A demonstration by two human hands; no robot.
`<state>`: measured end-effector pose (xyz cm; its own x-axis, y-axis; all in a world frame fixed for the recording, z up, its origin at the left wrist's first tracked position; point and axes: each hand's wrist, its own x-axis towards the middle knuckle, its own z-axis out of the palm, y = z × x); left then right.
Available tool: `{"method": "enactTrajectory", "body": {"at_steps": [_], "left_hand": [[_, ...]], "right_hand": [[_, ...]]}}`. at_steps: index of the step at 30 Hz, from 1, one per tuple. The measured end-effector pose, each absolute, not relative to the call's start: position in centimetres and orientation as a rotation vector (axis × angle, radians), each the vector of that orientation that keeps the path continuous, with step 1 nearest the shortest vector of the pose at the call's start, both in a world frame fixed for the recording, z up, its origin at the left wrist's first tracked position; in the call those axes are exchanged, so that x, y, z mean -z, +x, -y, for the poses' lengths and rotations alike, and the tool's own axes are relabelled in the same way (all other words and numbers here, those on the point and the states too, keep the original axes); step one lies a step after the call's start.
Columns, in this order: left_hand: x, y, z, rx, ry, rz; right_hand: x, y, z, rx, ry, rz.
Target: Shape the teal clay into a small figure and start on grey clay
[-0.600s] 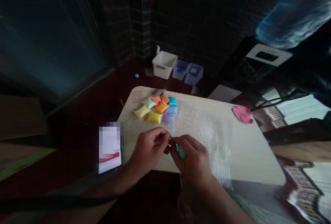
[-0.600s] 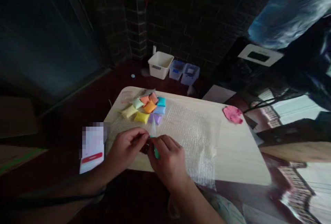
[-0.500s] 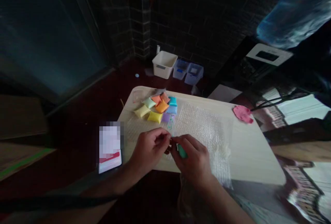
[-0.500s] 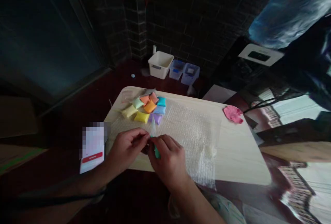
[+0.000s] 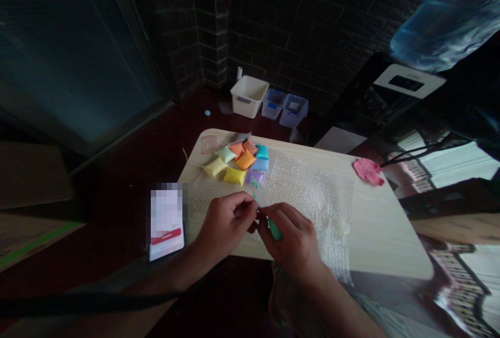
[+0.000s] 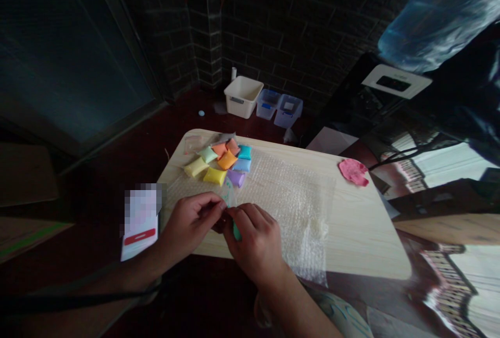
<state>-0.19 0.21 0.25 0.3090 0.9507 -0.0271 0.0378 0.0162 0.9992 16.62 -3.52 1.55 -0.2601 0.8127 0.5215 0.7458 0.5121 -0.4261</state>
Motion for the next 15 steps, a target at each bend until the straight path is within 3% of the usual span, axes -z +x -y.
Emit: {"method": "enactTrajectory", "body": {"at_steps": [15], "left_hand": [[-0.25, -0.45, -0.67, -0.835, 1.349, -1.090]], "right_hand": [[-1.05, 16.69, 3.58, -0.162, -1.259, 2.111]]}}
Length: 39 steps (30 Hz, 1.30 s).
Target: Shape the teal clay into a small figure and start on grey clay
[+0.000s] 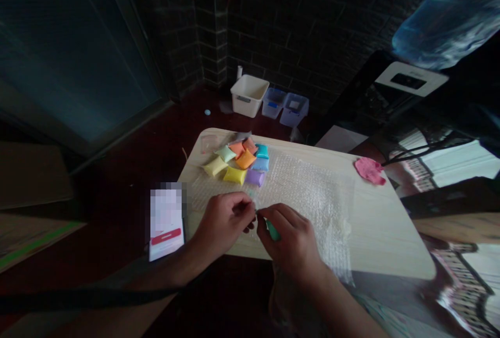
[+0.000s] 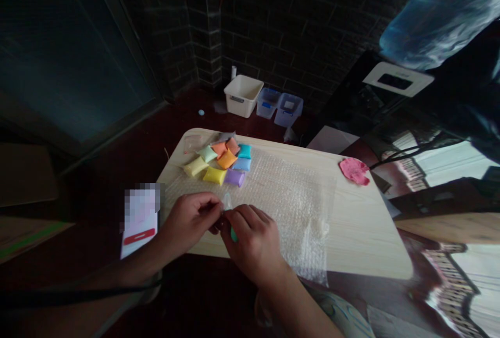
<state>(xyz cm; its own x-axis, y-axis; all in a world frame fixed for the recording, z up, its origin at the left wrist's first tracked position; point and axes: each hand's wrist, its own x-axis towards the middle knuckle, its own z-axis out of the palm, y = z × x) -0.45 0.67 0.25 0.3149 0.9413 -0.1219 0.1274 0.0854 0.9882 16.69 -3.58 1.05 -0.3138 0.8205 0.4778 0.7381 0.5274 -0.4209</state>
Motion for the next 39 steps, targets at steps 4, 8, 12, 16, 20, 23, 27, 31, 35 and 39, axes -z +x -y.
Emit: {"method": "enactTrajectory", "body": {"at_steps": [4, 8, 12, 16, 20, 23, 27, 31, 35, 39], "left_hand": [[-0.2, -0.6, -0.6, -0.917, 1.470, -1.094], [-0.3, -0.8, -0.6, -0.981, 1.651, -1.101], [-0.6, -0.9, -0.5, -0.998, 1.770, -1.099], [-0.8, -0.9, -0.2, -0.996, 1.844, -1.119], [-0.9, -0.8, -0.1, -1.004, 1.882, -1.122], [-0.9, -0.8, 0.0, -1.006, 1.892, -1.126], [-1.1, -0.8, 0.1, -1.009, 1.913, -1.135], [-1.2, -0.9, 0.1, -1.017, 1.915, -1.143], [-1.2, -1.1, 0.1, -1.026, 1.975, -1.141], [-1.3, -1.1, 0.2, -1.049, 2.023, -1.116]], "right_hand": [[-1.2, 16.8, 3.5, -0.260, -1.334, 2.021], [-1.4, 17.0, 3.5, -0.322, -1.319, 1.998], [-1.5, 17.2, 3.4, -0.345, -1.304, 2.012], [-1.5, 17.3, 3.4, -0.313, -1.303, 2.030], [-1.6, 17.2, 3.5, -0.273, -1.334, 1.986], [-1.7, 17.1, 3.5, -0.279, -1.363, 1.909], [-1.9, 17.0, 3.5, -0.360, -1.376, 1.865], [-1.9, 17.1, 3.6, -0.417, -1.358, 1.866], [-2.0, 17.4, 3.3, -0.550, -1.333, 1.856], [-2.2, 17.7, 3.0, -0.673, -1.354, 1.829]]}}
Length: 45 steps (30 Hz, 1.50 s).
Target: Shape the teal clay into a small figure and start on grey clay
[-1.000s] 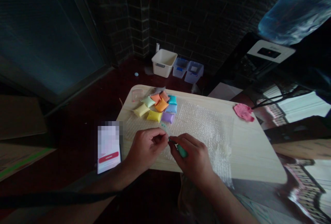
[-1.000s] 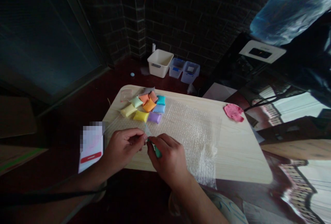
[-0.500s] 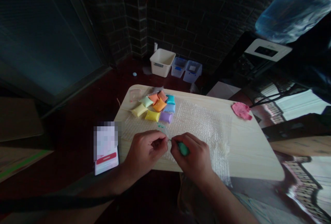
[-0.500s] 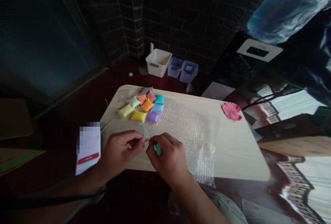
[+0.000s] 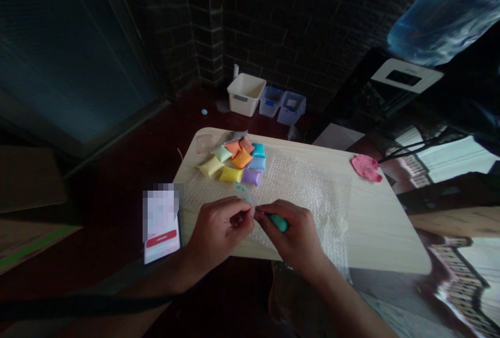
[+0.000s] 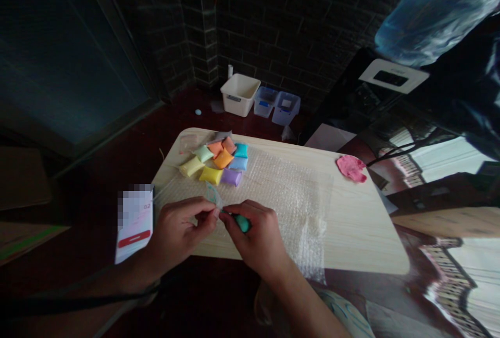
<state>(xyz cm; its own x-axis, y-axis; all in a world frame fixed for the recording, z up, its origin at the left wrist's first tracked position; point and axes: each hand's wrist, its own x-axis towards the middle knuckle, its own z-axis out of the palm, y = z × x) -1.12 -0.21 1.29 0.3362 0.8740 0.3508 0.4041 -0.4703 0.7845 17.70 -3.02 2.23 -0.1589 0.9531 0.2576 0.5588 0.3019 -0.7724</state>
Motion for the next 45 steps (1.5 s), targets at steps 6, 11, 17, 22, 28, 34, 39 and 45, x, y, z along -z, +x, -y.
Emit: {"method": "enactTrajectory", "body": {"at_steps": [6, 11, 17, 22, 28, 34, 39, 45], "left_hand": [[-1.6, -1.1, 0.5, -1.092, 2.057, -1.064], [-1.6, -1.1, 0.6, -1.115, 2.072, -1.043], [-1.6, -1.0, 0.6, -1.130, 2.045, -1.082], [-1.6, -1.1, 0.5, -1.146, 2.002, -1.138], [-1.5, -1.1, 0.4, -1.186, 1.995, -1.138], [-1.4, -1.0, 0.5, -1.168, 2.086, -1.105], [-1.2, -0.9, 0.6, -1.151, 2.181, -1.066], [-0.9, -0.9, 0.6, -1.136, 2.255, -1.040]], "right_hand": [[-2.6, 17.8, 3.2, -0.771, -1.356, 1.786], [-2.6, 18.1, 3.3, -0.707, -1.379, 1.707], [-2.5, 18.1, 3.7, -0.621, -1.395, 1.683], [-2.8, 18.1, 3.7, -0.681, -1.429, 1.574], [-3.3, 17.8, 3.7, -0.565, -1.274, 1.681], [-2.2, 17.5, 4.0, -0.397, -1.161, 1.903], [-2.0, 17.6, 3.8, -0.357, -1.225, 1.969], [-2.0, 17.8, 3.7, -0.475, -1.261, 1.945]]}}
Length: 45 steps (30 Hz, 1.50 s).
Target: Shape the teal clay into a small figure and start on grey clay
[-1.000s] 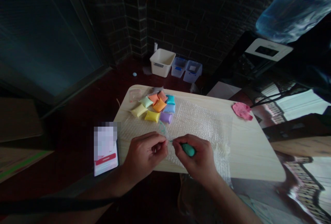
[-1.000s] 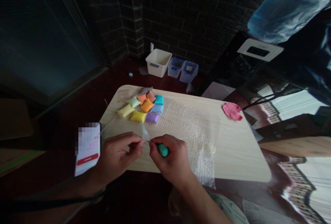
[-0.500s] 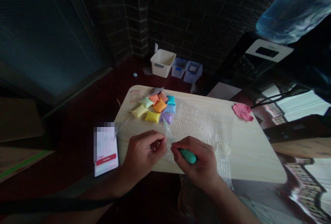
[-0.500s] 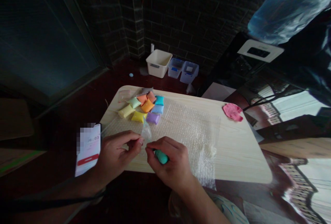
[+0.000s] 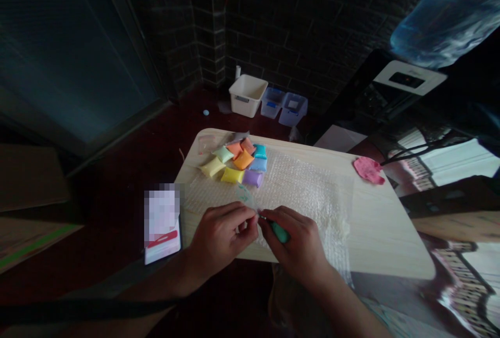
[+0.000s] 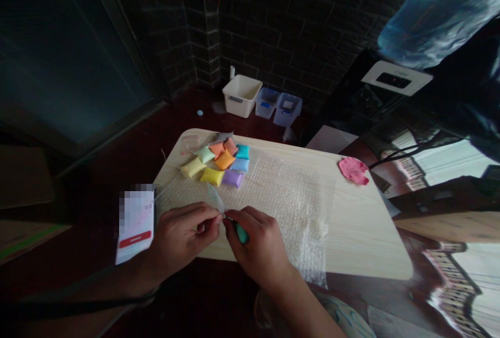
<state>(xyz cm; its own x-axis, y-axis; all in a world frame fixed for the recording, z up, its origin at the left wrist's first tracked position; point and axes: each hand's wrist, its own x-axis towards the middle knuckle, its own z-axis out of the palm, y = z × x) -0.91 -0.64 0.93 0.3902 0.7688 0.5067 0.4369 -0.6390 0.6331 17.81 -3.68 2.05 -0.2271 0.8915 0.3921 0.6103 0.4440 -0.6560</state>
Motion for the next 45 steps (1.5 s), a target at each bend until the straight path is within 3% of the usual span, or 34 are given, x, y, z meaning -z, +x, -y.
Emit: {"method": "enactTrajectory", "body": {"at_steps": [8, 20, 41, 45], "left_hand": [[-0.7, -1.0, 0.5, -1.211, 2.248, -1.022], [-1.0, -0.9, 0.7, -1.222, 2.270, -1.022], [-1.3, -0.4, 0.6, -1.149, 2.103, -1.135], [-1.1, -0.4, 0.6, -1.113, 2.111, -1.157]], "right_hand": [[-2.2, 18.2, 3.6, -0.486, -1.285, 1.937], [-1.6, 18.0, 4.0, -0.145, -1.251, 2.149], [-0.6, 16.6, 4.4, -0.046, -1.449, 2.139], [-0.6, 16.3, 4.5, -0.177, -1.516, 2.080]]}}
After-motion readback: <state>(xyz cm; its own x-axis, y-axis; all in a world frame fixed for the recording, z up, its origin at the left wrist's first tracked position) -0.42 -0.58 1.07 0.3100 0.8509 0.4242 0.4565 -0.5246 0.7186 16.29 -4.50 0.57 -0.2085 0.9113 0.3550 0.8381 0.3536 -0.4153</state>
